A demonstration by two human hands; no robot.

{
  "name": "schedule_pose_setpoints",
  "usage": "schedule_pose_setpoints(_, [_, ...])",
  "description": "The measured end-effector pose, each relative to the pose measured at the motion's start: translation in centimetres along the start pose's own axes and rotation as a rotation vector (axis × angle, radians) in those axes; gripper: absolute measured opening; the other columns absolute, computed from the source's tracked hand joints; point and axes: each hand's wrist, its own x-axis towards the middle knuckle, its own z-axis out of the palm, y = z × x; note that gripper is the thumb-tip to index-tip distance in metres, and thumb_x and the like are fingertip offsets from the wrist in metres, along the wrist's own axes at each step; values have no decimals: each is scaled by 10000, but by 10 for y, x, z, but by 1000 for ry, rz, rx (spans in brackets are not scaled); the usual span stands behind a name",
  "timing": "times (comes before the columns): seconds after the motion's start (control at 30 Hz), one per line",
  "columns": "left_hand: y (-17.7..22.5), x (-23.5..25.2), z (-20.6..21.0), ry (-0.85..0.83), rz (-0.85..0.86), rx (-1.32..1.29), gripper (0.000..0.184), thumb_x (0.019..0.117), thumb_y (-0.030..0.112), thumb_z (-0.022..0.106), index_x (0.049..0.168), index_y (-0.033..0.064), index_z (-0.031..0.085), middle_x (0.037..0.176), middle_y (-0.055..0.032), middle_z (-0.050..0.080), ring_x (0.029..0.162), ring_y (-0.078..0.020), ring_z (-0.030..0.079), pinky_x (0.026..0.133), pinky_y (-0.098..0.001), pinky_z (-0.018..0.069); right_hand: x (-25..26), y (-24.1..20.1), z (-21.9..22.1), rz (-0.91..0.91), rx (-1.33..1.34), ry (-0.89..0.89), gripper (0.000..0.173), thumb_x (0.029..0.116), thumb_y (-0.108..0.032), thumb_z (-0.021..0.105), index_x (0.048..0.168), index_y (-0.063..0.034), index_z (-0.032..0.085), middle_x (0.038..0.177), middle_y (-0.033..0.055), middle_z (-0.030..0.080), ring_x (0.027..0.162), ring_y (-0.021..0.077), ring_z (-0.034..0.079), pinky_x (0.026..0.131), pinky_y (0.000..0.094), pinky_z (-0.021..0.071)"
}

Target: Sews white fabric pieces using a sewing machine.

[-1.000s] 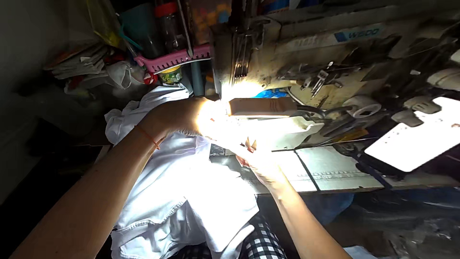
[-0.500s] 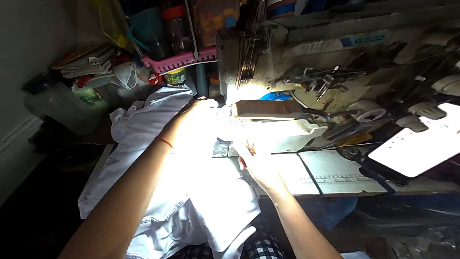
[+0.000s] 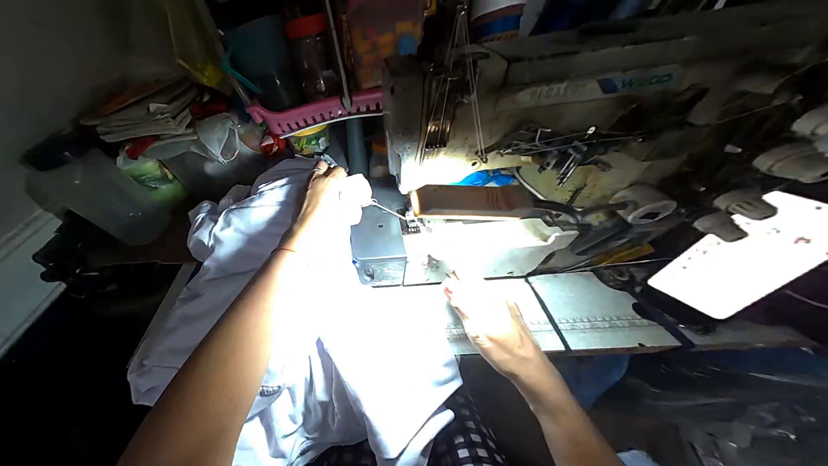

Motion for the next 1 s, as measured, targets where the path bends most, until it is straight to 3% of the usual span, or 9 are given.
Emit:
schedule_pose_setpoints(0.17, [10, -47, -50, -134, 27, -728, 144, 1032, 91, 536, 1034, 27, 665, 903, -36, 664, 822, -81, 628, 773, -283, 547, 27, -18, -2, -210, -296, 206, 283, 1018, -268, 586, 1227, -139, 725, 1045, 107, 735, 896, 304, 719, 708, 518, 567])
schedule_pose_setpoints(0.4, [38, -102, -60, -297, 45, -893, 129, 951, -59, 588, 926, 51, 651, 696, -9, 574, 489, -34, 479, 418, -145, 387, 78, -39, 23, -369, -377, 116, 200, 1017, -160, 575, 1116, -92, 735, 966, 138, 720, 798, 352, 713, 617, 530, 551])
schedule_pose_setpoints(0.47, [27, -102, -68, -217, 27, -870, 122, 985, 11, 529, 999, 61, 638, 735, 18, 627, 557, -23, 568, 507, -174, 497, 77, -41, 22, -385, -295, 120, 229, 1044, -161, 541, 1131, -85, 739, 997, 139, 731, 839, 347, 721, 665, 542, 563])
schedule_pose_setpoints(0.57, [-17, -100, -96, 320, -144, -927, 141, 1065, 141, 496, 1144, 69, 590, 946, 50, 691, 839, -67, 694, 805, -298, 612, 62, -37, 3, -259, -6, -14, 256, 1051, -221, 571, 1181, -69, 729, 1086, 126, 721, 982, 280, 696, 856, 527, 550])
schedule_pose_setpoints(0.67, [-70, -113, -116, 688, -317, -827, 451, 1019, 173, 565, 1446, 129, 428, 1341, 24, 553, 1188, -95, 584, 988, -347, 528, 31, -14, -9, -70, 220, -188, 264, 950, -267, 723, 1179, -135, 716, 987, 15, 715, 835, 113, 659, 742, 359, 558])
schedule_pose_setpoints(0.73, [-76, -138, -120, 665, -321, -622, 639, 993, 256, 594, 1562, 143, 328, 1593, -47, 364, 1387, -143, 440, 1094, -370, 429, 18, 8, -4, 23, 171, -317, 382, 904, -327, 781, 1248, -175, 711, 995, 5, 735, 838, 127, 684, 751, 408, 586])
schedule_pose_setpoints(0.83, [-41, -182, -107, 536, -207, -493, 476, 1041, 249, 521, 1473, 67, 436, 1461, -65, 504, 1270, -123, 542, 1057, -360, 474, -1, 23, 14, 23, 67, -401, 248, 919, -239, 757, 1142, -133, 765, 975, 51, 734, 868, 209, 694, 795, 520, 568])
schedule_pose_setpoints(0.93, [-10, -215, -62, 414, -175, -789, 242, 1091, 260, 428, 1209, 164, 615, 1159, 71, 640, 1041, -67, 628, 939, -306, 534, -32, -14, 13, -151, 310, -410, 138, 912, -229, 662, 966, -156, 766, 793, -71, 688, 658, 4, 595, 596, 243, 512])
schedule_pose_setpoints(1.0, [-3, -231, -32, 290, -299, -1061, 390, 1112, 334, 315, 1163, 158, 659, 1109, 42, 673, 993, -102, 662, 889, -306, 565, -56, -41, 2, -400, 565, -671, 209, 1000, -261, 644, 1107, -107, 737, 941, -2, 711, 751, 24, 622, 674, 209, 533])
